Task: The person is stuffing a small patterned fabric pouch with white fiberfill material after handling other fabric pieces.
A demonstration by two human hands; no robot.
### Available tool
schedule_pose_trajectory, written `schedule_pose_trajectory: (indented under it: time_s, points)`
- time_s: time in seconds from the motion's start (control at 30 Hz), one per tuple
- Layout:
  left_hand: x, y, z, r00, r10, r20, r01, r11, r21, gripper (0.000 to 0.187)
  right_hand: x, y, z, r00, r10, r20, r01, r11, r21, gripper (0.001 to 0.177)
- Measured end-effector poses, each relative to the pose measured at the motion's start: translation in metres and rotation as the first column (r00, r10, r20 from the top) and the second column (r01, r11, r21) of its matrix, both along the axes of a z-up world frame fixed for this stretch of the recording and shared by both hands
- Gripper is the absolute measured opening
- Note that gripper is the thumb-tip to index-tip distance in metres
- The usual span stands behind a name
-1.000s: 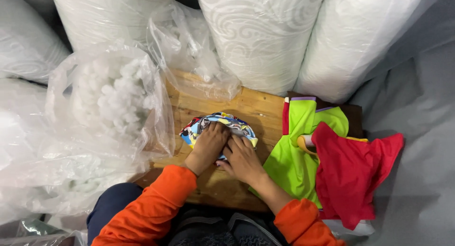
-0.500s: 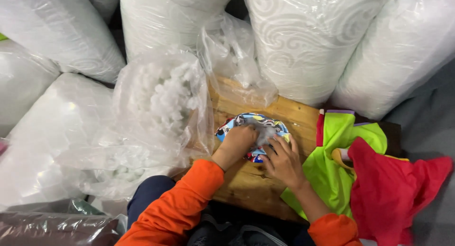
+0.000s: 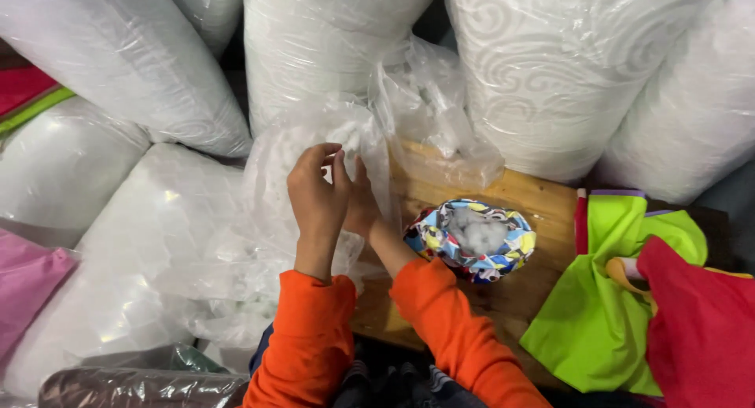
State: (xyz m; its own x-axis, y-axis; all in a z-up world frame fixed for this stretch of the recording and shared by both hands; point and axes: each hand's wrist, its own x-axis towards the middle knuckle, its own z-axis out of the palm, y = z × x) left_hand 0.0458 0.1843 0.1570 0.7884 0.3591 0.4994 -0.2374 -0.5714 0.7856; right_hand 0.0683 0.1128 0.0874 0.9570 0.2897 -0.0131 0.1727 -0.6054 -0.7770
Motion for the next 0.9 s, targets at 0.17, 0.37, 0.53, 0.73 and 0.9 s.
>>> schedule_pose_trajectory:
  time_s: [0.17,0.37,0.53,0.73,0.9]
  points:
    - [-0.001,0.021,-0.02,0.981,0.002,-0.193,0.037,0.979,0.201,0.019,0.06,0.014,-0.156,0.991,-0.019,-0.135,-0.007,0.982,-0.189,0.054]
    - [-0.003,0.022,-0.024,0.845,0.013,-0.535,0.168,0.943,0.288,0.064,0.017,0.006,-0.011,0.994,-0.038,0.103,0.039,0.999,-0.012,0.021]
    - [-0.015,0.015,0.02,0.883,-0.102,-0.459,0.095,0.995,-0.038,0.068,0.021,0.005,0.01,0.928,-0.298,-0.223,0.361,0.578,0.732,0.009]
    - [-0.01,0.015,0.024,0.924,-0.243,-0.295,0.047,0.838,-0.543,0.085,0.006,0.008,0.035,0.948,-0.207,-0.24,0.29,0.259,0.921,0.021]
    - [0.0,-0.005,0.008,1.0,-0.008,0.029,0.022,0.85,-0.526,0.023,-0.009,-0.016,0.069,0.974,-0.05,-0.221,0.225,0.321,0.92,0.022]
